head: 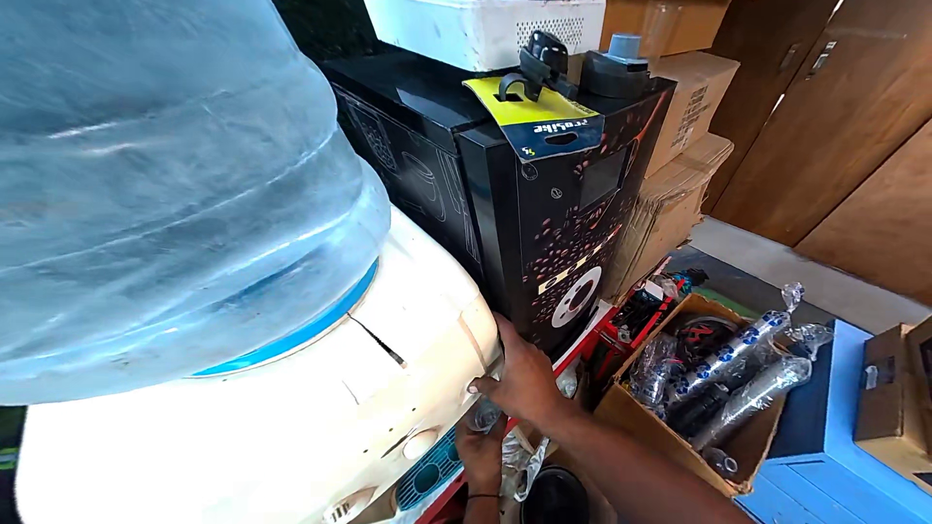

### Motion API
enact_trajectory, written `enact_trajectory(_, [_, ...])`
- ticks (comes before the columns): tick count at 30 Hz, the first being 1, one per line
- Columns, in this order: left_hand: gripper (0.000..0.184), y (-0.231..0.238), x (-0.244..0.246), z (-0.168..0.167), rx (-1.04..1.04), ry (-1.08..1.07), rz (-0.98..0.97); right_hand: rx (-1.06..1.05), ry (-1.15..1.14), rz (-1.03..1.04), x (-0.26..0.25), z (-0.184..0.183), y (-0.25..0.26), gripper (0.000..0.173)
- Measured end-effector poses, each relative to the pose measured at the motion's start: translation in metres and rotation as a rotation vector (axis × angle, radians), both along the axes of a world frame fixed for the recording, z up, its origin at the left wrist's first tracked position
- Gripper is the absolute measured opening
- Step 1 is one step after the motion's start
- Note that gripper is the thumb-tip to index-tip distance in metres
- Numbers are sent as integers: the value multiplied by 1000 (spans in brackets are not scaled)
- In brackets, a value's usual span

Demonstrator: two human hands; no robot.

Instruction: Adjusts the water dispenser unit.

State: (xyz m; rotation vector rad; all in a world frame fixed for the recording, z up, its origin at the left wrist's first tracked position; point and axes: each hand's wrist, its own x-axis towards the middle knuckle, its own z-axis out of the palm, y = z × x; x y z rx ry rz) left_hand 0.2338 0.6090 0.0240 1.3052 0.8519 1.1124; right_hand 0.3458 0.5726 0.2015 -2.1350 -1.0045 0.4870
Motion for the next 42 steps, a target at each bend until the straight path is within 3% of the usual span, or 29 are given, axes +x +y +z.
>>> enact_trajectory(13, [55,7,-1,-10,24,57,-14,-21,15,2,0,2,0,102])
enact_trajectory(24, [36,7,-1,24,94,-4,-15,-15,-11,-1,0,0,2,102])
enact_trajectory(32, [44,4,-2,19,86,-77,-15,-14,-3,5,-1,1,0,101])
enact_trajectory(42, [45,2,-1,17,86,32,-29,-20,11,8,-1,2,-1,101])
